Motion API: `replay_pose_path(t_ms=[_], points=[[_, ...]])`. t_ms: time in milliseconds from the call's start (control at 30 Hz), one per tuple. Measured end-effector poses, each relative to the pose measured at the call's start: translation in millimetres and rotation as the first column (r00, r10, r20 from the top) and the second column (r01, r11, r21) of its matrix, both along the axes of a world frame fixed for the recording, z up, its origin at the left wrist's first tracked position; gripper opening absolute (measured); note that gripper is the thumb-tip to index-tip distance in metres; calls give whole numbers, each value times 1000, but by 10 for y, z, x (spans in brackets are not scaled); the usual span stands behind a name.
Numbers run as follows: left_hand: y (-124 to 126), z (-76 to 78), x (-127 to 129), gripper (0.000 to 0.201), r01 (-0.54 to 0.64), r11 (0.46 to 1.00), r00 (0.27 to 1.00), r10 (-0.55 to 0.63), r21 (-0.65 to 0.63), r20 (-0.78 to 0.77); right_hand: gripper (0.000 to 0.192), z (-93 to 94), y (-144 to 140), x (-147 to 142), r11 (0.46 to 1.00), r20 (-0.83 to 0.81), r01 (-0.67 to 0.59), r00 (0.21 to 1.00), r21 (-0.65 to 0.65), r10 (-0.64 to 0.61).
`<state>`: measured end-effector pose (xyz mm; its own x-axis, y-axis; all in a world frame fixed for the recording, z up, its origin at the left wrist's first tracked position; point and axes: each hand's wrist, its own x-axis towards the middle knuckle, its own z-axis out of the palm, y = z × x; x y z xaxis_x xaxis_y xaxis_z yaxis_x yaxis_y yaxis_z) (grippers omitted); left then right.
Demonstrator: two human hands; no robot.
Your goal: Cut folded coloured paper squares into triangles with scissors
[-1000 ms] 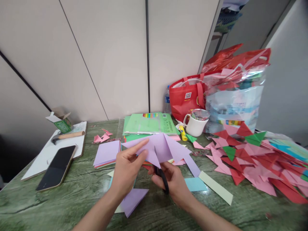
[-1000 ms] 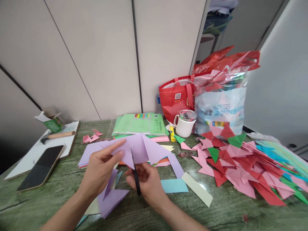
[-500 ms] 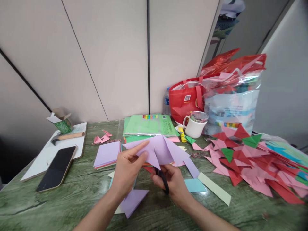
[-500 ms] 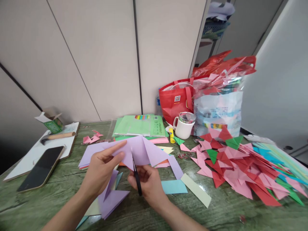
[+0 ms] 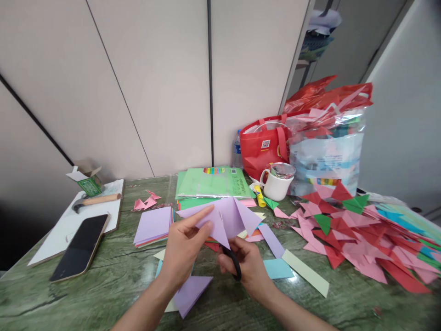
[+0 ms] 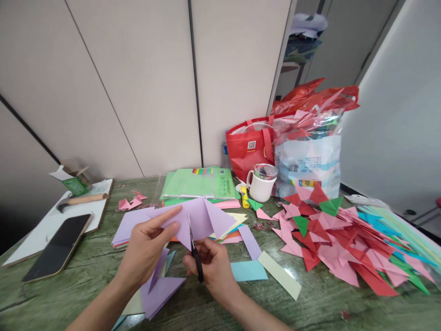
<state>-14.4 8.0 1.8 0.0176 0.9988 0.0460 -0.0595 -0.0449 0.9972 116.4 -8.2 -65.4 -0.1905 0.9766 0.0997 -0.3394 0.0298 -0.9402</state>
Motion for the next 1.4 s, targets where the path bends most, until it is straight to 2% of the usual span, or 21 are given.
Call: replay_pose_path(t_ms=[267,467,633,1067,1400], points=[[-3,17,11,34,6,1000,999,-6,8,-38,36,-26,15,0,1000,-57,-8,998,-11,7],[-33,31,12,32,35,999,998,-33,24,-60,32,-98,30,24,1000,-26,29,999,10,-28],[-17,35,15,29,-8,998,994,15,70,-107,33,-60,24,32,1000,-18,26,999,6,-26],[-22,87,18,32,0,997,990,10,72,-143,37,4,14,28,1000,-38,2,999,-4,-2],[0,54,-17,35,-19,996,984,34,91,-174,40,57,16,28,999,-70,-38,997,-1,38]])
